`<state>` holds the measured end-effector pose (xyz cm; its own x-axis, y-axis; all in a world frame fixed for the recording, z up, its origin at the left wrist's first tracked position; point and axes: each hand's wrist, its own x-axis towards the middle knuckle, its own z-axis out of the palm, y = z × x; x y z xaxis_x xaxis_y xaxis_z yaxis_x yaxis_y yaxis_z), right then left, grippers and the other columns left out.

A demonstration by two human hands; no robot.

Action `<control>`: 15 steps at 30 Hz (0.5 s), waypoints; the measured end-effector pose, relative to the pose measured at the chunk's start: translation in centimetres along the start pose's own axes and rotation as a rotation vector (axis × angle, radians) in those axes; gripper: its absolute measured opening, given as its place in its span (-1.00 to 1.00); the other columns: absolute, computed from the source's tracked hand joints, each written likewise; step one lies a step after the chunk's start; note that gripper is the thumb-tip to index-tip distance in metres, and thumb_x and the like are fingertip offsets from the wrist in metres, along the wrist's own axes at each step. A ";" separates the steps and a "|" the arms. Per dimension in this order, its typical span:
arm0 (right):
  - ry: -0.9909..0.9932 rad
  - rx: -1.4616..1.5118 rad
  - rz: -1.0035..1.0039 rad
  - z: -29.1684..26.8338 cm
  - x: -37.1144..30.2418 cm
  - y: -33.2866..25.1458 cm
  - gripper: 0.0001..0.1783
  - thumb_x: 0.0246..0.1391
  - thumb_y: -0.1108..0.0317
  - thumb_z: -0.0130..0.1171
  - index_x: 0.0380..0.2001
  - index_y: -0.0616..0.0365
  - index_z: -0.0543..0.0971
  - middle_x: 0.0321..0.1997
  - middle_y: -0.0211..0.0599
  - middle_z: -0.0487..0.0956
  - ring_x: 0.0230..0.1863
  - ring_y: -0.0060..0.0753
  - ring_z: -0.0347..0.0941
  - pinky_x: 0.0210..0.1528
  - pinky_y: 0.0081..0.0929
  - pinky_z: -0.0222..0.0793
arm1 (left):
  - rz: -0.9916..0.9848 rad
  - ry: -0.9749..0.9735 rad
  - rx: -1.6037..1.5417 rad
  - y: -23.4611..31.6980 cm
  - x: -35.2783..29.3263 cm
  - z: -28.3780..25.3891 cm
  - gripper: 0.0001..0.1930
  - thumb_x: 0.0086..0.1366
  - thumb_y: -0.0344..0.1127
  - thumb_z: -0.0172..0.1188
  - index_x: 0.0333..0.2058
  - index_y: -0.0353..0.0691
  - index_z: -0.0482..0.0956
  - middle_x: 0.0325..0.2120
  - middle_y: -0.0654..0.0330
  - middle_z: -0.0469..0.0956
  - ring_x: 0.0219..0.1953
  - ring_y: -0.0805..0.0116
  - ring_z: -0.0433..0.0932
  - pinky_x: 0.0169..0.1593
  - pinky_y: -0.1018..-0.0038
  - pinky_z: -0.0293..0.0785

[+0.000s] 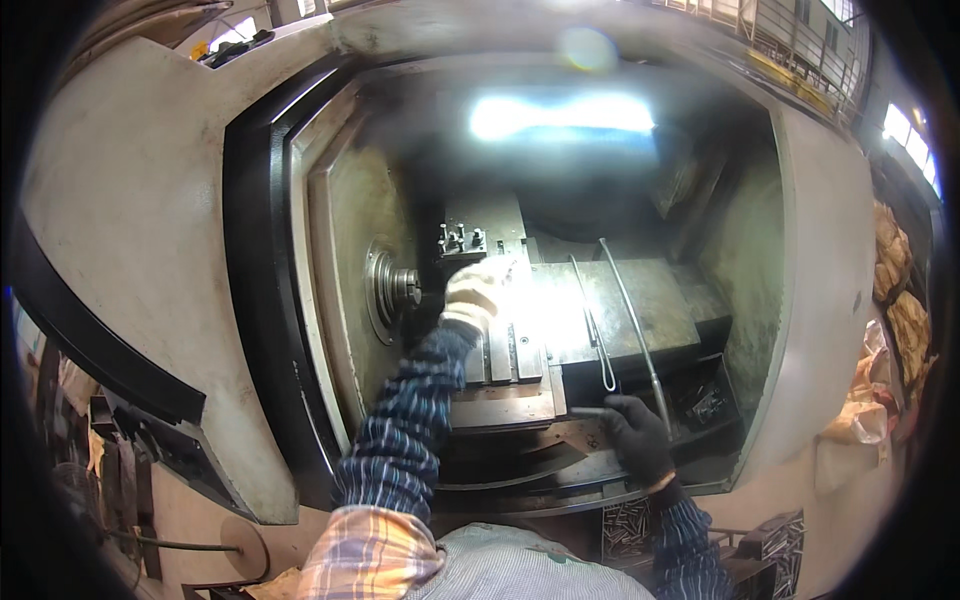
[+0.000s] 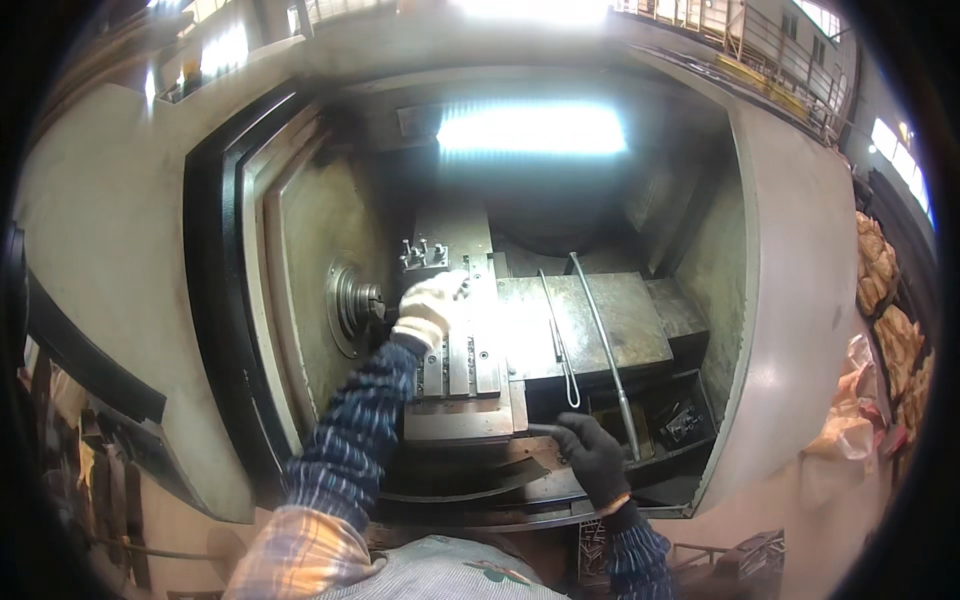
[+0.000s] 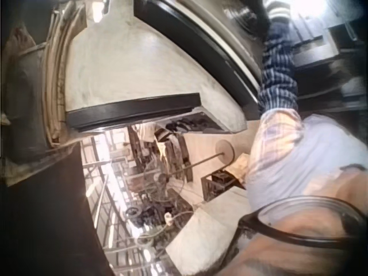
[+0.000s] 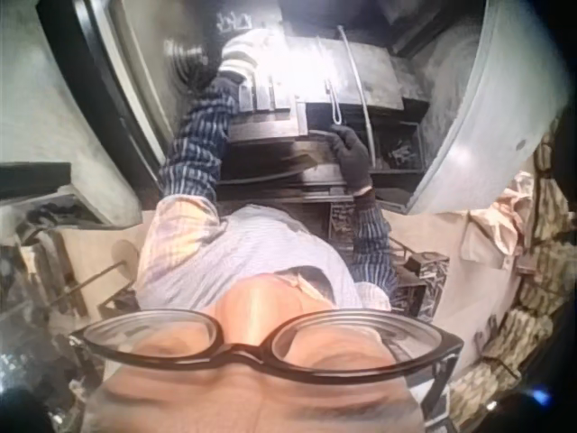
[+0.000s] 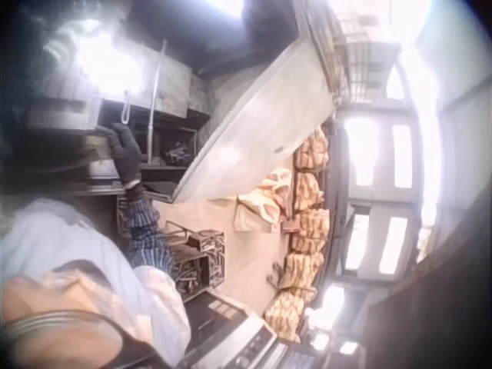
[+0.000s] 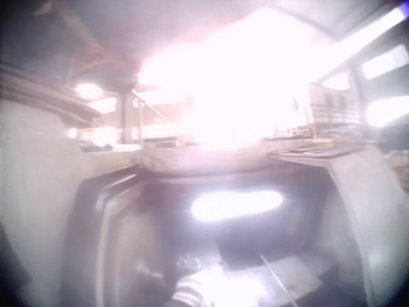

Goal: The person operates a metal turning machine, repeatedly inserting metal rods into the chuck, starting the machine, and removing finished rods. The person places the finished rods into a nearby bin.

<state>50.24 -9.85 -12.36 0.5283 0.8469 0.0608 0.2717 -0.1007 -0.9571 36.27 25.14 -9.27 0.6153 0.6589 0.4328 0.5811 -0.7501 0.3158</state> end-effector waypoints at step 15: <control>-0.106 0.356 -0.103 26.8 23.9 -1.1 -0.67 0.34 0.13 0.26 0.01 0.10 0.65 -0.29 -0.34 0.69 -0.26 -0.51 0.56 -0.15 -0.49 0.51 | -0.139 0.794 -1.496 9.5 -27.3 -27.7 -0.65 0.39 -0.29 0.26 0.09 -0.22 0.53 -0.22 0.03 0.63 -0.43 0.21 0.51 -0.24 0.19 0.47</control>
<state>40.97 24.48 -17.47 0.4217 0.8943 0.1495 0.0125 0.1592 -0.9872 10.24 -1.61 5.28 -0.0611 0.8789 0.4731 -0.6551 -0.3929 0.6454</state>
